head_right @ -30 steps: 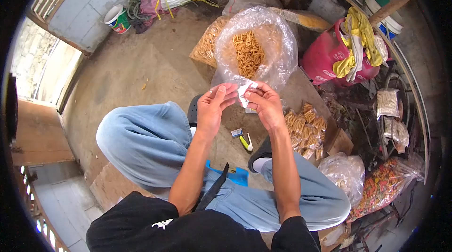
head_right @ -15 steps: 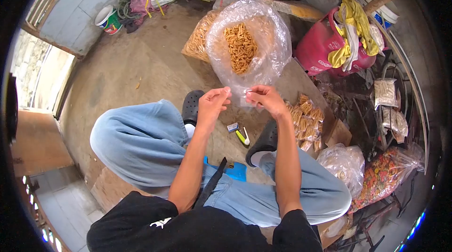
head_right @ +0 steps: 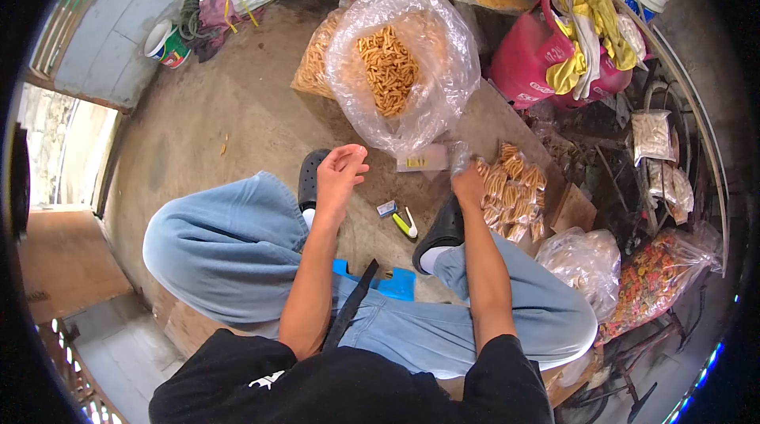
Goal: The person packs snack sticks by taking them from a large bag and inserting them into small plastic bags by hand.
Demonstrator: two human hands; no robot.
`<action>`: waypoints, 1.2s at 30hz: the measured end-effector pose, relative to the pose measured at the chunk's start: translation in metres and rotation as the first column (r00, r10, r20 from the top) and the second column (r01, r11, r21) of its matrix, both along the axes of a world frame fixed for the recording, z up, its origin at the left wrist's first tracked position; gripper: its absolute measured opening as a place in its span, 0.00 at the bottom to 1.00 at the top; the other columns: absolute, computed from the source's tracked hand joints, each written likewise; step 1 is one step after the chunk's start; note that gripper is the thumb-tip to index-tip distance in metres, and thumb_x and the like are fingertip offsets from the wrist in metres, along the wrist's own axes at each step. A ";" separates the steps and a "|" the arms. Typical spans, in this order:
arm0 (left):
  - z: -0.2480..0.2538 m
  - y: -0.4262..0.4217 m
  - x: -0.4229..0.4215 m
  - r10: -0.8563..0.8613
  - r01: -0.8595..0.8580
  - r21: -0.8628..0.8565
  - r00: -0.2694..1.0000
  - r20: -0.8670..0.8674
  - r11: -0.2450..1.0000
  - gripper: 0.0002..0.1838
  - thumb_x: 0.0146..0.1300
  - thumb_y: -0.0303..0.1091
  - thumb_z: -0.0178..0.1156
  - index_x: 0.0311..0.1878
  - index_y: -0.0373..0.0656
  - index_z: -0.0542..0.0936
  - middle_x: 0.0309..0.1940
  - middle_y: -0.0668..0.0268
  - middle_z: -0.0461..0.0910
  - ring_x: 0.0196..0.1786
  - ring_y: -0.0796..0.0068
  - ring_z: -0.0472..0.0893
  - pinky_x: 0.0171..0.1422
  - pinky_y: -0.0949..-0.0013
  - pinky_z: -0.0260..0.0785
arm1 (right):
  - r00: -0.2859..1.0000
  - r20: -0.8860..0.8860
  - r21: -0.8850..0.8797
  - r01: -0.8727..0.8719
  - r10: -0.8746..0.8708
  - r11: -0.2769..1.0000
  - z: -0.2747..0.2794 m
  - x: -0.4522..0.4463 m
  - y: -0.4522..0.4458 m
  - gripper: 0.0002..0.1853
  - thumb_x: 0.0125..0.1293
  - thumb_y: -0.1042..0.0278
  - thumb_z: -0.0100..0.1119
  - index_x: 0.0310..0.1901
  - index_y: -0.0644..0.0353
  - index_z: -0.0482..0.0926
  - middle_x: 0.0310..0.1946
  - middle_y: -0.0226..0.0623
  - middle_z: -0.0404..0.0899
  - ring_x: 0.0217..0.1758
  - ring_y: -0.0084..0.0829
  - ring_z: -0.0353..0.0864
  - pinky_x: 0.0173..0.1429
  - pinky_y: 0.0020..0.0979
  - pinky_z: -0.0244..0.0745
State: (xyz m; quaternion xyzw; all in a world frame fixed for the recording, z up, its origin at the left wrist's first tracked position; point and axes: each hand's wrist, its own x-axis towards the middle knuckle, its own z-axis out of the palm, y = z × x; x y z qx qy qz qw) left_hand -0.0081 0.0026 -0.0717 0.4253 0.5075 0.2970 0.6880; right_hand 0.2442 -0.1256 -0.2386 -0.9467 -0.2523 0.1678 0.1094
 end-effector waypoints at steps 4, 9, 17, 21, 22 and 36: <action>-0.006 0.000 0.001 0.006 -0.006 -0.011 1.000 -0.016 1.000 0.18 0.63 0.43 0.63 0.49 0.40 0.78 0.44 0.66 0.82 0.40 0.78 0.81 0.42 0.74 0.70 | 0.913 0.340 -0.015 -0.237 0.228 0.972 0.000 -0.024 0.009 0.30 0.54 0.58 0.61 0.59 0.59 0.71 0.63 0.51 0.67 0.67 0.51 0.64 0.65 0.51 0.61; -0.004 0.000 0.003 0.002 -0.004 -0.021 0.998 -0.064 1.000 0.18 0.63 0.43 0.64 0.50 0.40 0.77 0.44 0.67 0.82 0.40 0.78 0.81 0.42 0.74 0.70 | 0.756 0.407 0.035 -0.574 0.513 0.818 0.010 -0.051 0.026 0.35 0.49 0.54 0.68 0.59 0.58 0.72 0.65 0.44 0.63 0.71 0.46 0.56 0.70 0.56 0.49; -0.004 0.001 -0.001 -0.003 0.003 -0.006 0.999 -0.053 1.000 0.18 0.63 0.42 0.63 0.50 0.40 0.78 0.42 0.68 0.82 0.40 0.78 0.81 0.42 0.75 0.70 | 0.623 0.459 -0.137 -0.655 0.633 0.743 -0.031 -0.044 0.030 0.16 0.53 0.58 0.62 0.42 0.57 0.82 0.54 0.41 0.75 0.67 0.45 0.63 0.68 0.64 0.47; -0.005 0.000 0.001 0.045 -0.045 -0.001 0.999 -0.010 0.999 0.18 0.60 0.42 0.65 0.47 0.40 0.78 0.38 0.67 0.82 0.37 0.80 0.80 0.38 0.76 0.69 | 0.855 0.295 0.053 -0.461 0.427 0.886 -0.017 -0.043 0.032 0.09 0.54 0.61 0.62 0.33 0.54 0.85 0.39 0.34 0.82 0.56 0.40 0.74 0.64 0.54 0.58; -0.004 0.000 0.001 0.041 -0.041 -0.005 0.999 0.000 0.999 0.19 0.60 0.42 0.66 0.47 0.39 0.78 0.38 0.67 0.81 0.37 0.80 0.80 0.38 0.76 0.69 | 0.941 0.143 0.091 -0.322 0.307 0.942 -0.010 -0.043 0.032 0.08 0.54 0.61 0.62 0.31 0.55 0.86 0.34 0.34 0.83 0.50 0.40 0.79 0.61 0.50 0.63; 0.003 -0.005 0.004 0.040 -0.041 0.018 0.997 0.061 0.999 0.19 0.58 0.42 0.67 0.46 0.39 0.78 0.38 0.66 0.82 0.36 0.81 0.79 0.37 0.77 0.68 | 0.485 -0.837 0.428 0.295 0.252 0.854 0.106 0.067 -0.004 0.13 0.57 0.69 0.68 0.43 0.60 0.81 0.35 0.29 0.82 0.36 0.22 0.80 0.41 0.27 0.74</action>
